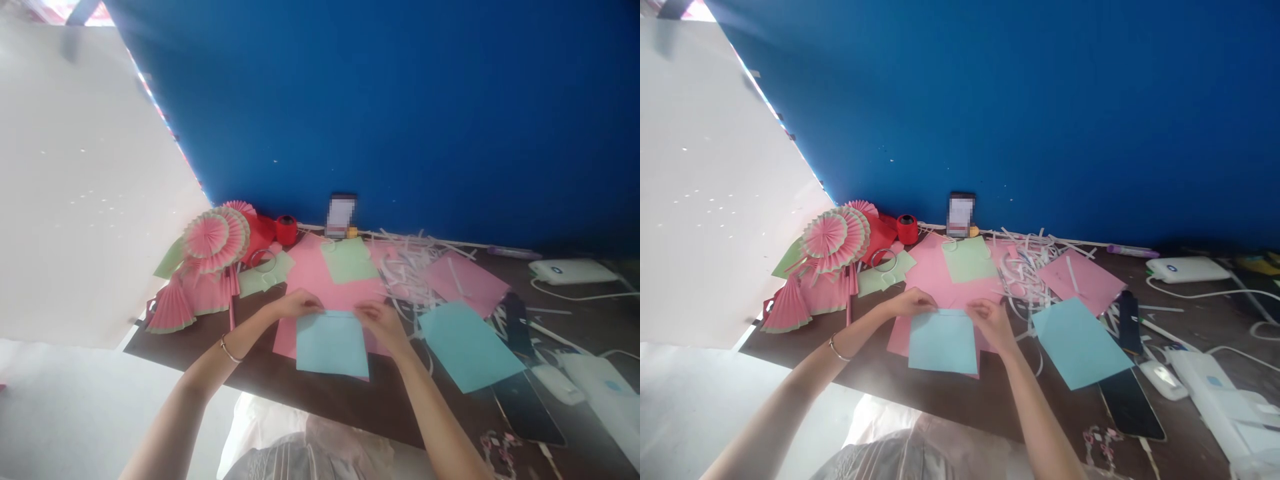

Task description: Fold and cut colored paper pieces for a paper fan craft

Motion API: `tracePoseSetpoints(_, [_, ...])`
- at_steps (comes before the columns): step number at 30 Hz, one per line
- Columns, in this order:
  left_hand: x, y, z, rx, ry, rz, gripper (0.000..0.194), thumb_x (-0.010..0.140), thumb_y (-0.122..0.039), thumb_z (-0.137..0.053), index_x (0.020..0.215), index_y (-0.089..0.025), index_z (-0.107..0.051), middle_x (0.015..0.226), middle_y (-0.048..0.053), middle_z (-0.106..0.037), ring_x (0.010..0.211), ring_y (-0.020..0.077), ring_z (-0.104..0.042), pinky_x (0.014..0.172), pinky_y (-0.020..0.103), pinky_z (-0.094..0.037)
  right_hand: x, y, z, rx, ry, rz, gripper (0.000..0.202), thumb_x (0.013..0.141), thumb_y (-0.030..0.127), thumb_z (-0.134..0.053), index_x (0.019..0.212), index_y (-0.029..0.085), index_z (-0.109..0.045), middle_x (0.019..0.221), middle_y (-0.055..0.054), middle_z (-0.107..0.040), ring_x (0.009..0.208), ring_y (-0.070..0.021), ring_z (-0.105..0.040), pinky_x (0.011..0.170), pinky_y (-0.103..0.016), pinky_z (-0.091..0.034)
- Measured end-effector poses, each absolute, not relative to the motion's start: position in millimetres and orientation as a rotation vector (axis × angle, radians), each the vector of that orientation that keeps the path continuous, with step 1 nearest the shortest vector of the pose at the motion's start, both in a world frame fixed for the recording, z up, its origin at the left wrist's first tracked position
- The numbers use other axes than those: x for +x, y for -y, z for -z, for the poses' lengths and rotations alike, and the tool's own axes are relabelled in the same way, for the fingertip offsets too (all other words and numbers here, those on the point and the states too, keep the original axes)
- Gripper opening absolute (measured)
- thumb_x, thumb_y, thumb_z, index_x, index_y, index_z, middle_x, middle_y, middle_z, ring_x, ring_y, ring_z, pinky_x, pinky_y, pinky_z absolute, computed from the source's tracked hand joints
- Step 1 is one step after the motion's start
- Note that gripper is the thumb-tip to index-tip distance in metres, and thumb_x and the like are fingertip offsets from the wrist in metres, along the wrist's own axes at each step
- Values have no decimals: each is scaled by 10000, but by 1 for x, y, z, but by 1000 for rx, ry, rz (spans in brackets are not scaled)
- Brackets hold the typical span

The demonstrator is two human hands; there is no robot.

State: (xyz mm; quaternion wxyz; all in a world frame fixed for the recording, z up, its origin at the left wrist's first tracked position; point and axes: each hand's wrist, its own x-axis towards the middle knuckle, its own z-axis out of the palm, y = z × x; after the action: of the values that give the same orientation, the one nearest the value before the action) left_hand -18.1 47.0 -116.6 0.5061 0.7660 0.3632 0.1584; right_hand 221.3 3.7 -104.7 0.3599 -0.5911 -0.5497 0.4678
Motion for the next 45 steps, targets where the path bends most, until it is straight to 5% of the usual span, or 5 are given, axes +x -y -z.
tracePoseSetpoints(8, [-33,-41,117,1711,-902,-318,338,676,-383,-708,916,-145,-700,852,55,-706,756,151,-622,669,228,-461,223,-2,106,-1513,1431,-1178,265,658,405,-662,759,160,-656,764,-80,-695,747,-221,-651,696,-350,-530])
tracePoseSetpoints(16, [-35,-39,130,1670,-926,-369,263,730,-355,-663,882,-146,-712,838,44,-711,730,129,-619,673,214,-455,224,1,115,-1520,1442,-1190,283,671,425,-648,776,162,-657,779,-85,-698,742,-220,-653,643,-331,-534])
tracePoseSetpoints(24, [-31,-43,127,1766,-880,-372,237,755,-329,-640,866,-132,-711,817,53,-708,711,134,-620,657,215,-461,213,0,111,-1558,1759,-1049,321,693,444,-616,916,220,-669,936,-53,-690,853,-222,-627,771,-356,-485])
tracePoseSetpoints(31, [-25,-50,119,1758,-832,-416,241,748,-340,-644,856,-134,-709,845,55,-709,759,141,-627,704,222,-474,205,-4,95,-1573,1753,-1130,274,683,463,-627,632,200,-685,659,-13,-671,657,-201,-599,596,-275,-437])
tracePoseSetpoints(45, [-35,-86,126,1842,-1041,-424,302,745,-408,-626,905,-161,-696,903,46,-707,821,144,-641,734,221,-496,222,-25,119,-1508,1248,-1204,414,619,562,-655,659,151,-678,619,-32,-646,632,-201,-587,594,-315,-437])
